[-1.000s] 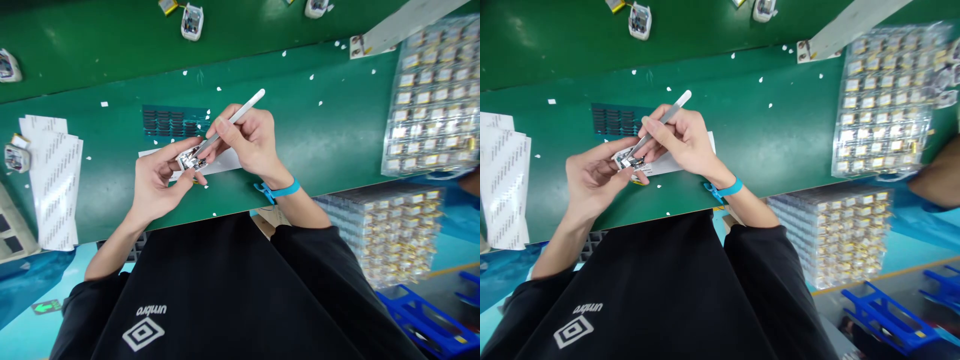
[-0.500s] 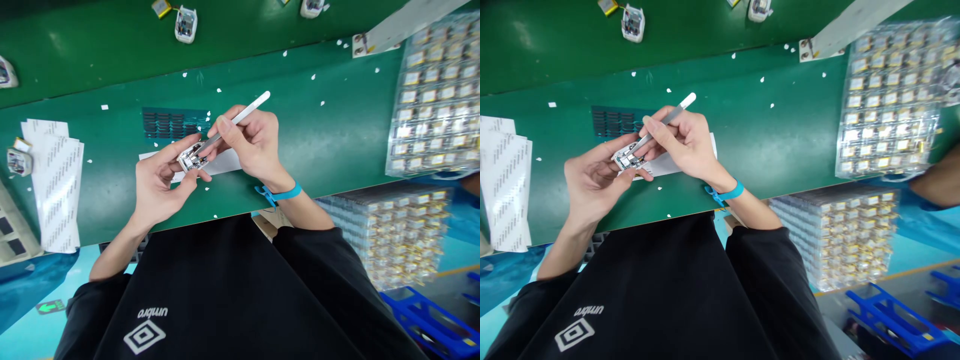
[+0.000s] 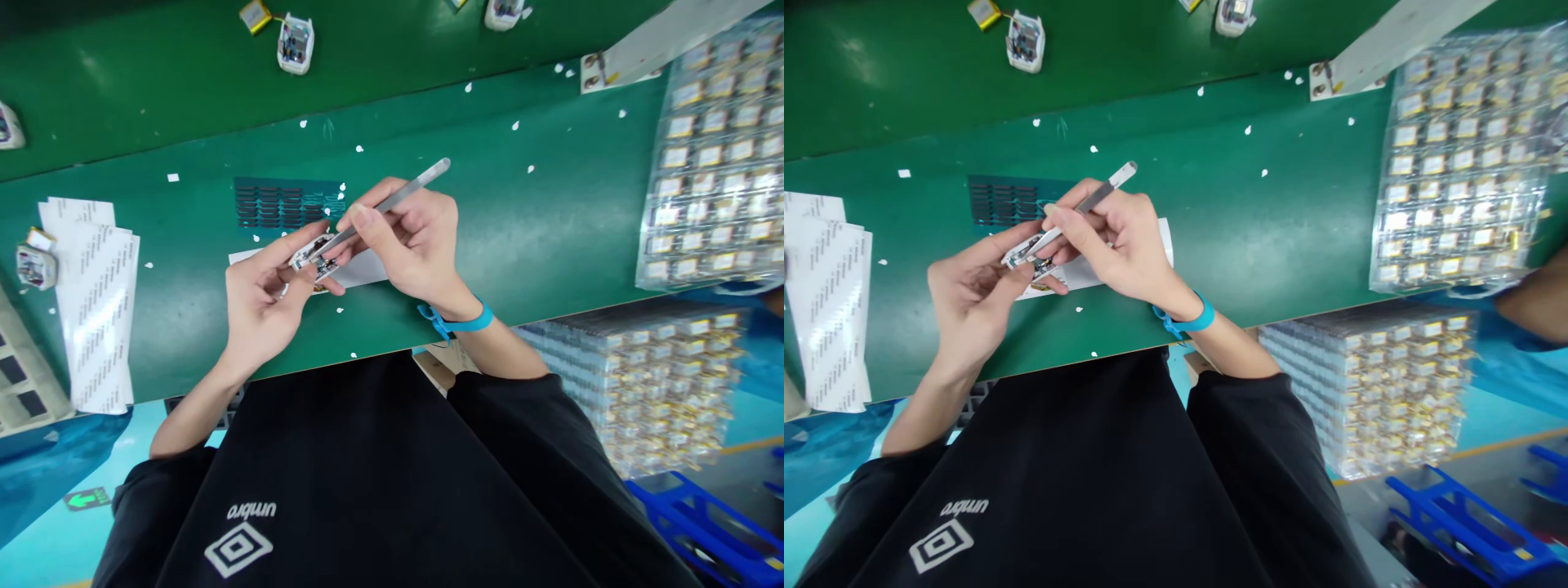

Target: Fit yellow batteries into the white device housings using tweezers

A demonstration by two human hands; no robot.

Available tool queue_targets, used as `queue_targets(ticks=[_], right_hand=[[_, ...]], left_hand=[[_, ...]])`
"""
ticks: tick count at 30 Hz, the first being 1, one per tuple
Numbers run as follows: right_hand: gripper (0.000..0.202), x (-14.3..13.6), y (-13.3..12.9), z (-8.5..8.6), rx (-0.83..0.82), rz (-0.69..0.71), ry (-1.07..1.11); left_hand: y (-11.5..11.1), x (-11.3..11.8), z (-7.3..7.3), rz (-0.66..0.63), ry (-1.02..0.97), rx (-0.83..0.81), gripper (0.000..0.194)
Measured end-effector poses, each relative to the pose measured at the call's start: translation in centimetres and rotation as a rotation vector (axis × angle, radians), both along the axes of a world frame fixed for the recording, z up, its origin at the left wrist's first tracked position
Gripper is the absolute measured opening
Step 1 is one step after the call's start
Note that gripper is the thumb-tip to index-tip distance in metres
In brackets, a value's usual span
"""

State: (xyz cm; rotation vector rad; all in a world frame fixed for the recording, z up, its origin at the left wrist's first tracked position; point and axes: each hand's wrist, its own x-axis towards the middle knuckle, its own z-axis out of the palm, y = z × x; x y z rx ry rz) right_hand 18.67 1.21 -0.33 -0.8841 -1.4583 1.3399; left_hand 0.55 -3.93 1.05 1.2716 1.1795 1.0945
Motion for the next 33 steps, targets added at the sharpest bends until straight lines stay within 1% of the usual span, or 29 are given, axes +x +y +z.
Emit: queue_targets(ticks=[2, 5, 6, 8, 10, 12, 14, 15, 17, 19, 21, 23, 25, 27, 28, 30, 31, 32, 33], right_hand=[[0.030, 0.2, 0.2, 0.1, 0.077, -0.024, 0.033], [0.021, 1.0, 1.1, -0.2, 0.184, -0.151, 0.024], [0.020, 1.3, 1.5, -0.4, 0.234, -0.191, -0.022], [0.022, 1.9, 2.3, -0.9, 0.346, -0.204, -0.189], [0.026, 2.3, 2.9, -1.5, 0.411, -0.158, -0.372], [0.031, 2.4, 3.1, -2.2, 0.404, -0.107, -0.504], [0.035, 2.3, 3.3, -2.9, 0.397, -0.057, -0.575], [0.035, 2.3, 3.4, -3.3, 0.405, -0.033, -0.591], [0.034, 2.3, 3.5, -4.0, 0.430, -0.004, -0.607], [0.031, 2.3, 3.5, -4.5, 0.446, -0.004, -0.622], [0.030, 2.1, 3.4, -4.9, 0.484, -0.013, -0.651], [0.031, 1.9, 3.0, -5.3, 0.561, -0.021, -0.698], [0.030, 1.8, 2.7, -5.7, 0.647, -0.028, -0.748], [0.030, 1.8, 2.6, -6.1, 0.708, -0.049, -0.766], [0.031, 1.9, 2.6, -6.2, 0.730, -0.066, -0.761], [0.033, 2.2, 2.7, -6.2, 0.773, -0.115, -0.733], [0.033, 2.4, 2.8, -6.2, 0.797, -0.145, -0.718], [0.032, 2.5, 2.9, -6.1, 0.824, -0.175, -0.708], [0.031, 2.5, 2.9, -5.9, 0.850, -0.204, -0.703]], left_hand=[[0.1, -0.3, -0.3, -0.007, 0.025, -0.030, 0.026], [0.5, -1.4, -0.5, -0.021, 0.112, -0.041, 0.029], [0.7, -1.9, -0.5, -0.020, 0.141, -0.029, 0.030], [1.4, -3.0, -0.7, -0.021, 0.207, 0.022, 0.029], [2.3, -4.0, -1.0, -0.046, 0.365, 0.141, 0.025], [3.2, -4.6, -1.5, -0.110, 0.581, 0.333, 0.024], [3.9, -4.8, -2.2, -0.193, 0.735, 0.481, 0.027], [4.2, -4.7, -2.6, -0.228, 0.769, 0.504, 0.028], [4.5, -4.5, -3.5, -0.267, 0.790, 0.465, 0.031], [4.6, -4.4, -4.4, -0.271, 0.780, 0.408, 0.032], [4.8, -4.4, -5.3, -0.261, 0.714, 0.401, 0.031], [5.3, -4.7, -6.1, -0.256, 0.626, 0.411, 0.028], [5.8, -4.9, -6.5, -0.254, 0.576, 0.402, 0.028], [6.1, -4.9, -6.0, -0.265, 0.575, 0.385, 0.028], [6.1, -4.7, -5.4, -0.281, 0.582, 0.385, 0.027], [5.7, -4.2, -3.5, -0.339, 0.580, 0.405, 0.023], [5.3, -3.8, -2.4, -0.348, 0.562, 0.415, 0.019], [4.9, -3.5, -1.4, -0.333, 0.528, 0.417, 0.017], [4.5, -3.2, -0.6, -0.263, 0.467, 0.404, 0.014]])
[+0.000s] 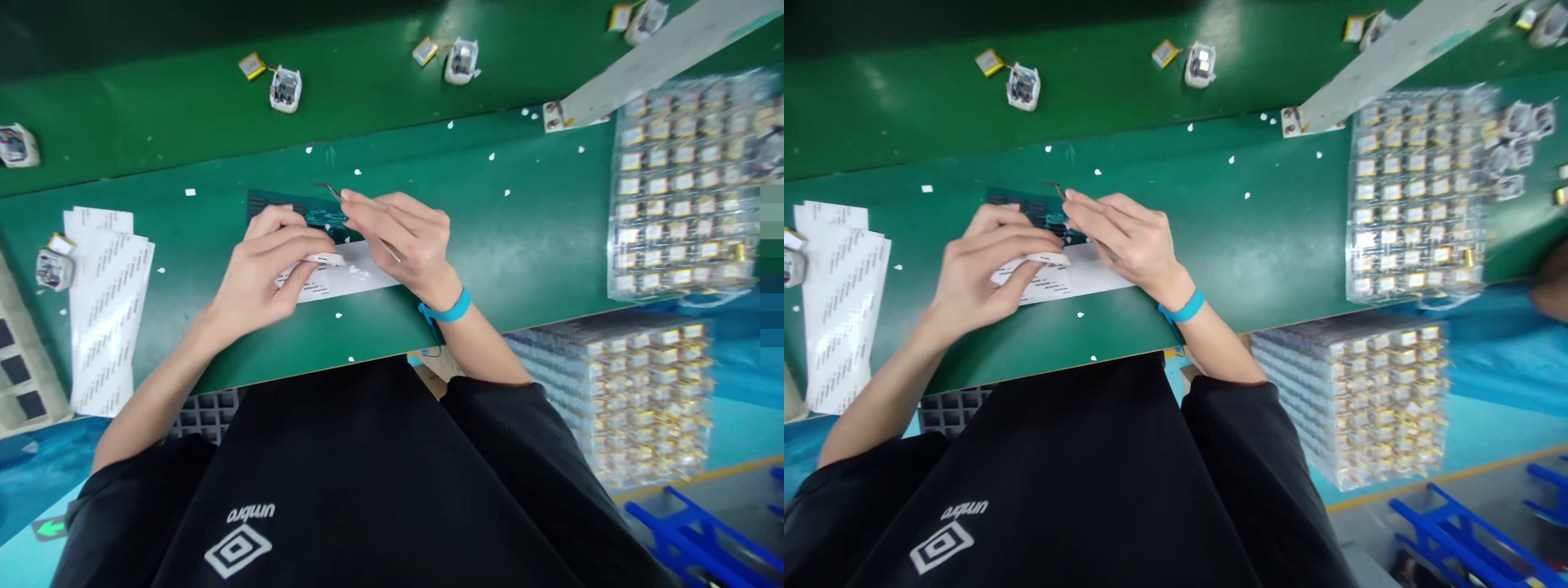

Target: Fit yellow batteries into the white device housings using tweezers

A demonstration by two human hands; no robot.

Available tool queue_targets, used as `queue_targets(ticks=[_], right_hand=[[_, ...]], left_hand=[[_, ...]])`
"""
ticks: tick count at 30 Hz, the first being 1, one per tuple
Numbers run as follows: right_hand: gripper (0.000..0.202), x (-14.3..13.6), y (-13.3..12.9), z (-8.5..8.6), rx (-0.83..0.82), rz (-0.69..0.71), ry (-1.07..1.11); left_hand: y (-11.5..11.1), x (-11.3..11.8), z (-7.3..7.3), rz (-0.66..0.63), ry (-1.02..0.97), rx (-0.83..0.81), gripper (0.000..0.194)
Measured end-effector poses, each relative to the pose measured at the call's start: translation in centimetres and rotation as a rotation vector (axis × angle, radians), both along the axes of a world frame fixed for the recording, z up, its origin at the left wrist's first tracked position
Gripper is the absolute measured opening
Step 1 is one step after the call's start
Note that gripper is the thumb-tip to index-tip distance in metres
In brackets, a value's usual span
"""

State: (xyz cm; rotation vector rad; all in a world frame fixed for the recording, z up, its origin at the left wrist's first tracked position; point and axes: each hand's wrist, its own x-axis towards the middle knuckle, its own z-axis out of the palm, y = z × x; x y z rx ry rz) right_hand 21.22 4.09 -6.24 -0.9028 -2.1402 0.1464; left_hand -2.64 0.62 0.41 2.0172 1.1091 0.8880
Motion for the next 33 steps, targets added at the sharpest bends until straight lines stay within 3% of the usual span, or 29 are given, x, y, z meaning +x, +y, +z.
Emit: queue_targets(ticks=[2, 4, 6, 8, 10, 13, 17, 23, 28, 33], right_hand=[[0.031, 0.0, -0.1, 0.4, 0.064, -0.026, 0.015], [0.030, -0.2, -0.2, 0.9, 0.134, -0.033, 0.047], [0.028, -0.4, -0.5, 1.5, 0.214, -0.006, 0.099], [0.028, -0.5, -0.8, 2.1, 0.252, 0.038, 0.106], [0.025, -0.6, -1.3, 2.7, 0.231, 0.085, 0.044], [0.023, -0.6, -2.0, 3.5, 0.193, 0.149, -0.038], [0.029, -0.4, -2.4, 4.1, 0.264, 0.203, 0.007], [0.040, -0.4, -2.2, 3.4, 0.179, 0.272, 0.026], [0.037, -1.2, -2.3, 2.9, 0.312, 0.214, 0.022], [0.033, -1.4, -2.9, 2.6, 0.073, 0.196, -0.047]], left_hand=[[-0.2, 0.1, 0.6, 0.192, -0.223, -0.050, 0.012], [0.4, -0.4, -0.3, 0.333, -0.447, -0.202, 0.017], [1.4, -1.3, -1.9, 0.358, -0.540, -0.421, 0.021], [2.1, -2.0, -3.2, 0.370, -0.549, -0.541, 0.023], [2.1, -2.1, -3.5, 0.385, -0.553, -0.546, 0.022], [1.4, -1.5, -2.7, 0.345, -0.589, -0.534, 0.024], [0.7, -0.9, -1.9, 0.276, -0.573, -0.535, 0.027], [0.7, -1.3, -3.9, 0.435, -0.528, -0.380, 0.030], [0.6, -1.4, -4.5, 0.452, -0.486, -0.365, 0.045], [0.4, -1.2, -3.6, 0.474, -0.536, -0.389, 0.042]])
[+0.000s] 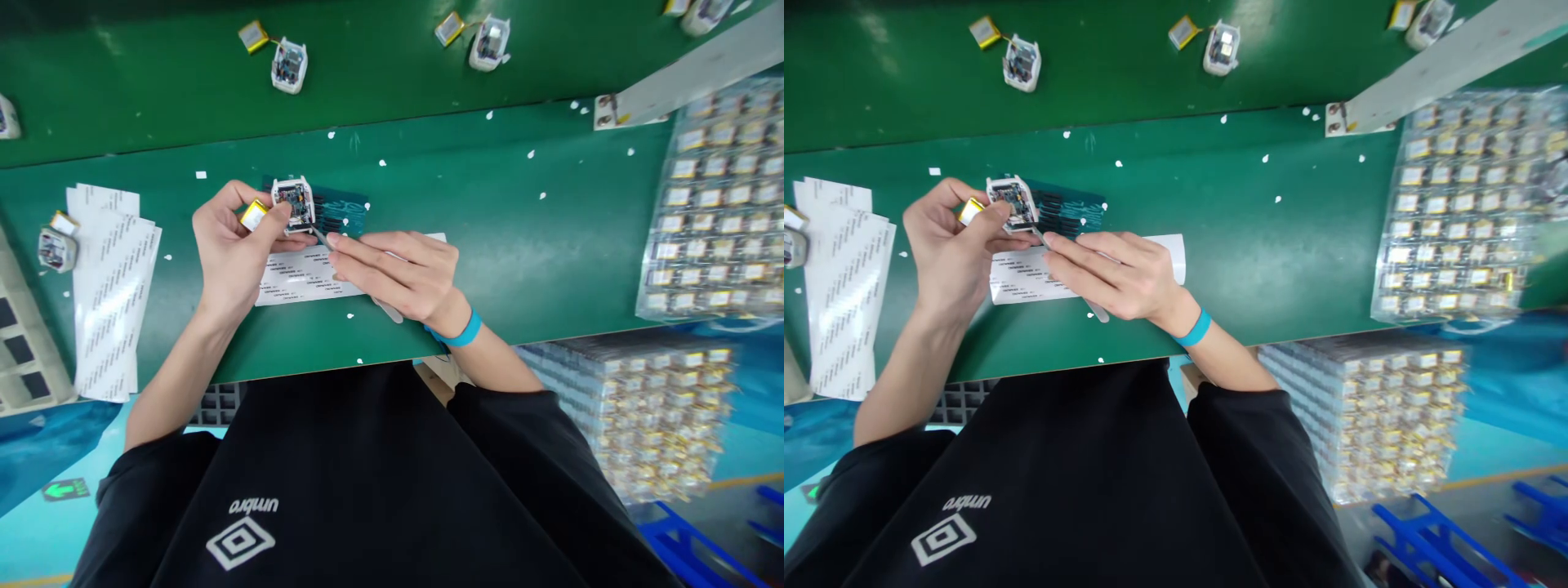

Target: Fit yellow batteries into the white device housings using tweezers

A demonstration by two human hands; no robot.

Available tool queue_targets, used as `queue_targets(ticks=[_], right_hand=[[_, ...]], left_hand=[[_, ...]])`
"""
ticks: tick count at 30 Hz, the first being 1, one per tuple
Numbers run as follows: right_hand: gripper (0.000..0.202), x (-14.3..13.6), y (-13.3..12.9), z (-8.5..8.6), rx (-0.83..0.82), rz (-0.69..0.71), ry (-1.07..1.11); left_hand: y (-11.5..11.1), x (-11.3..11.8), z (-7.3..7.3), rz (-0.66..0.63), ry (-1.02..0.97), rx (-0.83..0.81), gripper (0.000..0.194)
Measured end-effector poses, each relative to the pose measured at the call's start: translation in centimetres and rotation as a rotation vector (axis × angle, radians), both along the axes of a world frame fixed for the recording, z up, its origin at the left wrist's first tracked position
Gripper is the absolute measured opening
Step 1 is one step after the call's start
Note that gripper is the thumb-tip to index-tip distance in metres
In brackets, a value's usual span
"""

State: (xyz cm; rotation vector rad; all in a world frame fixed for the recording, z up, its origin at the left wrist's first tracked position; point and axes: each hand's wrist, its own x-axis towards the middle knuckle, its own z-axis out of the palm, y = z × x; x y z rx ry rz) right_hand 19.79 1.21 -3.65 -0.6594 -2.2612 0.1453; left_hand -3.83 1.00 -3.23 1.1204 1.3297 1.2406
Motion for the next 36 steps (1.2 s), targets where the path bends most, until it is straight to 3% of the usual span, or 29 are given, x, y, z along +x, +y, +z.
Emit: queue_targets(ticks=[3, 6, 11, 15, 18, 25, 30, 36], right_hand=[[0.031, -0.1, -0.2, -0.1, -0.028, -0.007, -0.042], [0.030, -0.4, -0.3, 0.1, 0.067, -0.003, -0.024], [0.020, -0.5, -0.1, 0.5, 0.250, -0.012, -0.007], [0.026, -0.3, -0.1, -0.1, 0.095, 0.004, -0.021], [0.023, -0.3, -0.2, -0.5, 0.006, -0.016, -0.008], [0.034, -0.5, -0.2, 0.4, 0.063, 0.022, 0.187], [0.027, -0.8, -0.1, 0.6, 0.093, -0.010, 0.225], [0.031, -1.0, 0.0, 0.0, 0.082, 0.032, 0.232]], left_hand=[[0.1, 0.3, 0.3, 0.061, -0.030, 0.002, 0.036], [0.2, 0.6, 0.3, 0.110, -0.044, 0.009, 0.036], [0.1, 0.7, 0.3, 0.074, -0.003, 0.006, 0.036], [-0.1, 0.6, 0.6, 0.004, -0.010, 0.008, 0.030], [-0.1, 0.6, 0.6, -0.076, 0.004, 0.028, 0.044], [-0.3, 1.0, 1.0, -0.018, -0.028, 0.027, 0.029], [0.1, 0.8, 1.2, 0.022, -0.094, 0.002, 0.032], [-0.2, 0.2, 0.6, -0.054, -0.089, -0.076, 0.042]])
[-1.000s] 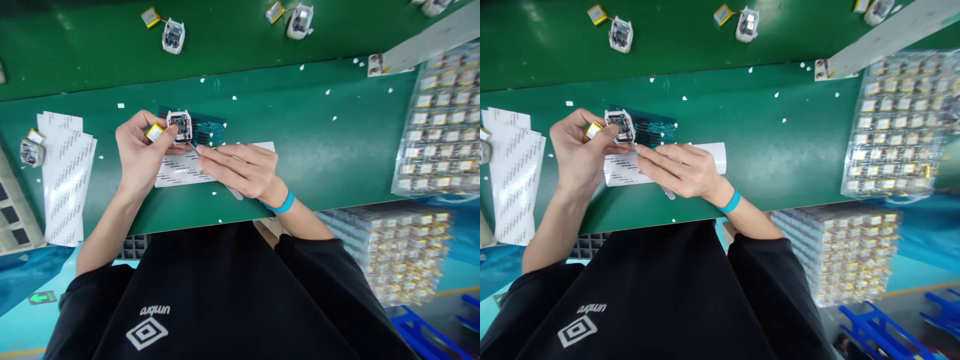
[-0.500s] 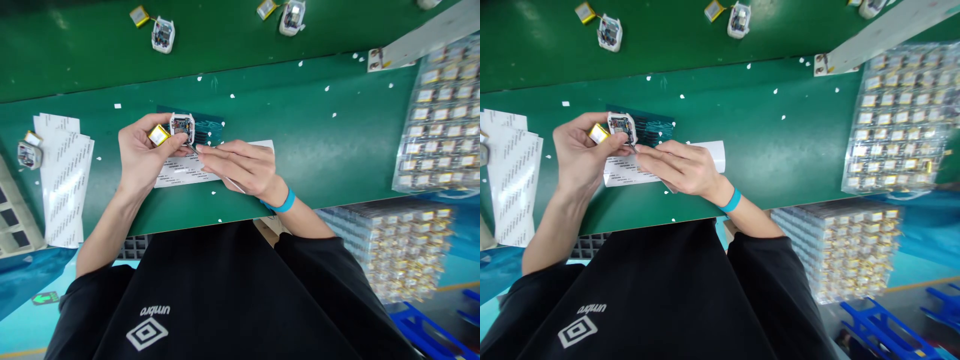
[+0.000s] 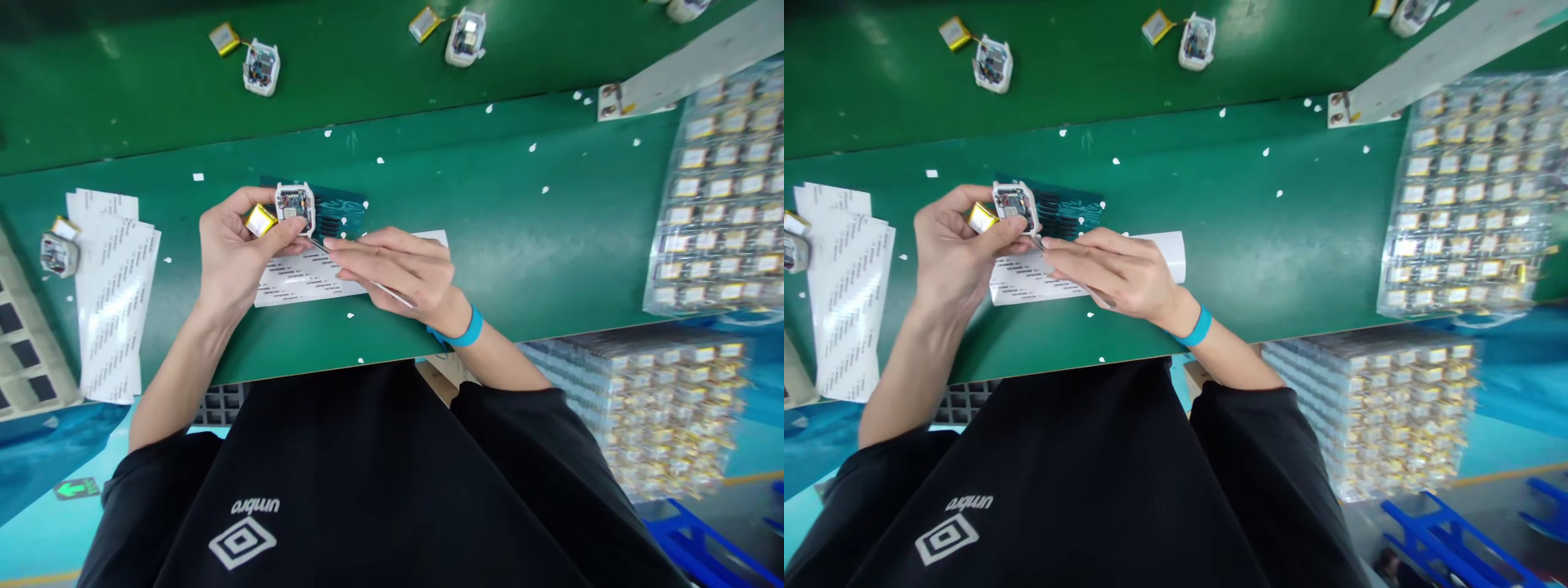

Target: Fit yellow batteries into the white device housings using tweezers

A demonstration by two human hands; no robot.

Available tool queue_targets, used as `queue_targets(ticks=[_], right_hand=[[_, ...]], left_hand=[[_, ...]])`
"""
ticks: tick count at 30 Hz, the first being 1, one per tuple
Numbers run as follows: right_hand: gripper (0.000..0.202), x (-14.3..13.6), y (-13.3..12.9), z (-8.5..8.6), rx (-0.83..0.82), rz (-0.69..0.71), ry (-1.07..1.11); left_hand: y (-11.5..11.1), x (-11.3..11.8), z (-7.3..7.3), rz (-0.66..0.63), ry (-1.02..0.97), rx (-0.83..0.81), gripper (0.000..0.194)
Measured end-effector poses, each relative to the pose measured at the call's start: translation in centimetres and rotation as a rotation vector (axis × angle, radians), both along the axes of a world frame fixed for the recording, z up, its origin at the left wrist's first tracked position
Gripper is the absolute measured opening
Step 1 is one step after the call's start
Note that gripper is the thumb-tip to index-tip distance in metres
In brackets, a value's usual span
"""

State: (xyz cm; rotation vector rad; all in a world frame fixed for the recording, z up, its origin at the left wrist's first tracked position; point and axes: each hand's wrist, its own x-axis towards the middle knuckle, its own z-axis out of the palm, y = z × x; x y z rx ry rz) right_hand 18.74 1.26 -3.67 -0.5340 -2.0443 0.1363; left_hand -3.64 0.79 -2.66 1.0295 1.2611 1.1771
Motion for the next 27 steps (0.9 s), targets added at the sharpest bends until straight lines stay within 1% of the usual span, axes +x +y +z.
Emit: queue_targets(ticks=[2, 3, 4, 6, 7, 9, 11, 12, 13, 14, 17, 19, 20, 22, 24, 25, 27], right_hand=[[0.031, 0.0, 0.2, 0.1, 0.031, -0.009, 0.015], [0.029, 0.0, 0.3, 0.2, 0.050, -0.022, 0.026], [0.028, 0.0, 0.4, 0.2, 0.068, -0.035, 0.035], [0.028, 0.0, 0.5, 0.3, 0.092, -0.056, 0.042], [0.028, 0.0, 0.6, 0.3, 0.104, -0.062, 0.042], [0.026, -0.1, 0.7, 0.4, 0.130, -0.062, 0.038], [0.023, -0.1, 0.7, 0.5, 0.147, -0.061, 0.016], [0.021, -0.2, 0.6, 0.5, 0.151, -0.065, 0.001], [0.020, -0.2, 0.6, 0.6, 0.152, -0.070, -0.013], [0.020, -0.2, 0.6, 0.6, 0.151, -0.075, -0.023], [0.019, -0.2, 0.7, 0.7, 0.163, -0.081, -0.037], [0.019, -0.2, 0.9, 0.7, 0.174, -0.080, -0.049], [0.020, -0.2, 1.0, 0.7, 0.182, -0.084, -0.050], [0.023, -0.2, 1.1, 0.7, 0.187, -0.097, -0.031], [0.022, -0.2, 1.3, 0.6, 0.150, -0.103, 0.012], [0.022, -0.2, 1.3, 0.6, 0.116, -0.095, 0.042], [0.025, -0.1, 1.2, 0.4, 0.021, -0.072, 0.100]], left_hand=[[0.7, -0.7, -0.5, -0.050, 0.002, 0.000, 0.046], [1.5, -1.4, -0.8, -0.062, 0.015, 0.011, 0.048], [2.6, -2.3, -1.0, -0.054, 0.046, 0.025, 0.050], [5.8, -4.7, -1.2, 0.029, 0.184, 0.047, 0.054], [7.7, -6.1, -1.0, 0.105, 0.307, 0.034, 0.056], [11.1, -8.6, -0.4, 0.243, 0.643, -0.011, 0.061], [13.5, -10.0, 0.5, 0.232, 1.003, -0.051, 0.063], [14.1, -10.1, 0.9, 0.209, 1.104, -0.037, 0.061], [14.6, -9.9, 1.1, 0.157, 1.167, -0.008, 0.059], [14.8, -9.4, 1.3, 0.092, 1.188, 0.035, 0.059], [15.5, -7.1, 0.8, -0.153, 1.167, 0.143, 0.073], [16.4, -5.9, 0.3, -0.246, 1.144, 0.137, 0.077], [16.9, -5.6, 0.1, -0.264, 1.134, 0.125, 0.075], [17.6, -5.4, 0.2, -0.253, 1.114, 0.113, 0.072], [17.3, -5.4, 0.6, -0.179, 1.085, 0.132, 0.067], [16.7, -5.4, 0.8, -0.123, 1.060, 0.147, 0.064], [14.4, -4.8, 1.1, -0.023, 0.976, 0.167, 0.050]])
